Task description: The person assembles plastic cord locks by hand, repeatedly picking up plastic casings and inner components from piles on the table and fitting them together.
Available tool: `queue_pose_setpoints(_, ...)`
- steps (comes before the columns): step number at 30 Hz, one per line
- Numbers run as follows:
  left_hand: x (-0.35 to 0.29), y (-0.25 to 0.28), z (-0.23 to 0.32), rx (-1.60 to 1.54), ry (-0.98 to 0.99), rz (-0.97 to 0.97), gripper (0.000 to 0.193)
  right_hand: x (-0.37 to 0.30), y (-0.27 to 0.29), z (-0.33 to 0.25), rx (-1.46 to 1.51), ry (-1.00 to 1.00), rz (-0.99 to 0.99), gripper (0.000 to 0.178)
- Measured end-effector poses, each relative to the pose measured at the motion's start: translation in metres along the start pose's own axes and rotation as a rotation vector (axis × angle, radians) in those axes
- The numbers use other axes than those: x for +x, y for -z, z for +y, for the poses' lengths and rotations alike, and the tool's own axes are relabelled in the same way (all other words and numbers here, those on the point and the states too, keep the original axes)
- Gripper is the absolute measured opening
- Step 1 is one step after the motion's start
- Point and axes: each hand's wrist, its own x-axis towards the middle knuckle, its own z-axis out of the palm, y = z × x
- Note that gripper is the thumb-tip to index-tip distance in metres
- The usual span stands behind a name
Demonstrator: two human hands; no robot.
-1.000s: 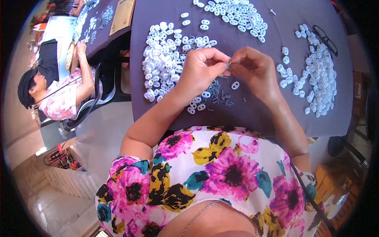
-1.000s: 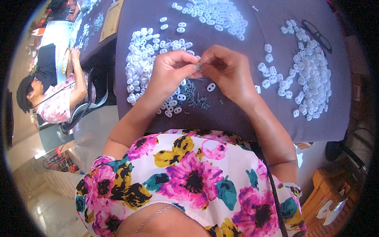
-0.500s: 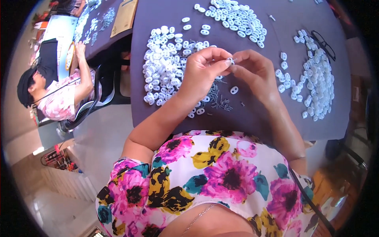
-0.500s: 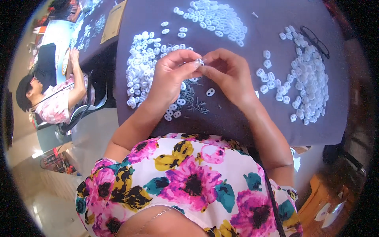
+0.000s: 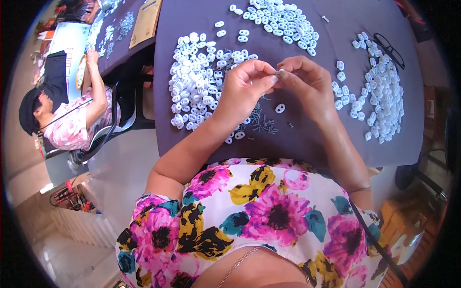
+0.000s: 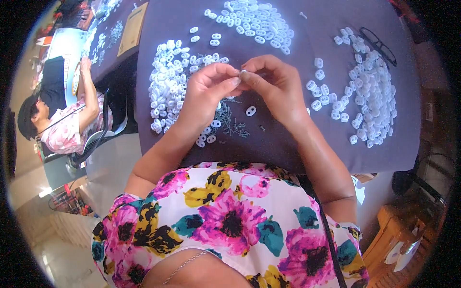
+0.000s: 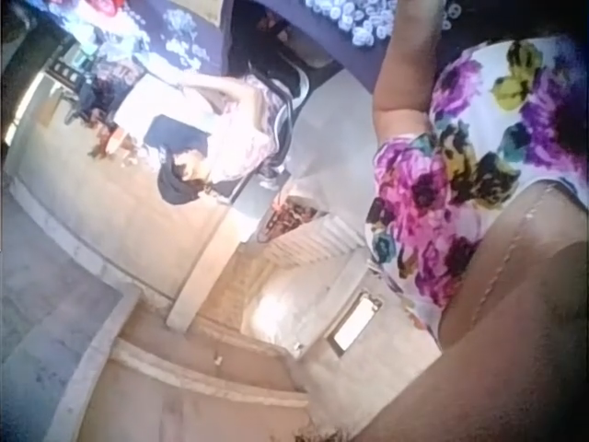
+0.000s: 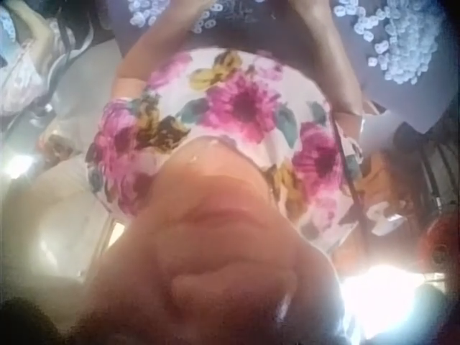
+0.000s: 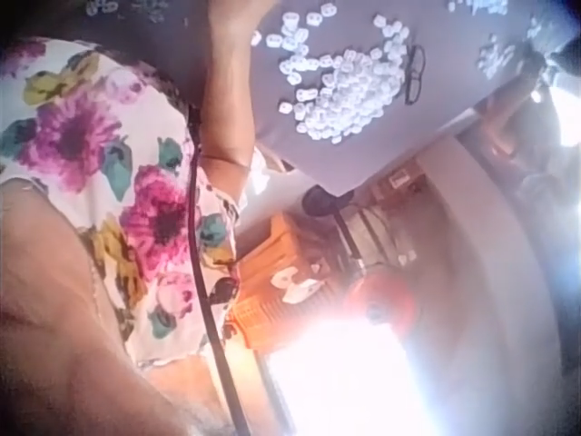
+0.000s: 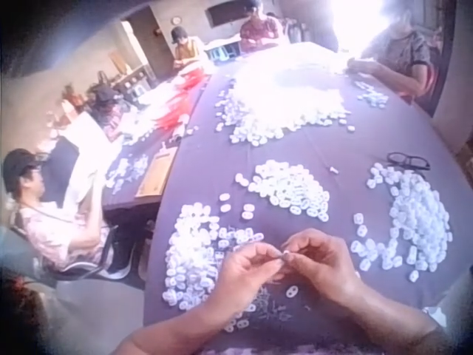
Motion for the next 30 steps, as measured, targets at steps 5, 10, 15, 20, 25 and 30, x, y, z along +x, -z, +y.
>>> queue_pose_setpoints(5, -0.003, 0.002, 0.006, 0.247, -0.266, 0.024, 0.016, 0.001, 0.009, 0.0, -0.159, -0.007, -0.054, 0.006)
queue_pose_setpoints(10, 0.0, 0.004, 0.002, 0.234, -0.243, -0.016, 0.012, 0.0, 0.002, -0.012, -0.123, -0.13, -0.071, 0.006)
queue_pose_setpoints(15, -0.001, 0.004, 0.005, 0.264, -0.225, 0.002, 0.01, 0.001, 0.001, -0.01, -0.13, -0.108, -0.079, 0.006)
queue_pose_setpoints(20, 0.002, 0.002, 0.005, 0.247, -0.208, -0.003, 0.01, 0.0, 0.002, -0.008, -0.173, -0.058, -0.101, 0.006)
queue_pose_setpoints(25, 0.002, -0.001, 0.002, 0.254, -0.189, 0.006, 0.011, -0.003, 0.0, -0.011, -0.238, -0.066, -0.071, 0.005)
queue_pose_setpoints(30, 0.005, 0.003, 0.001, 0.283, -0.186, 0.004, 0.009, -0.001, -0.001, -0.007, -0.217, -0.071, -0.071, 0.006)
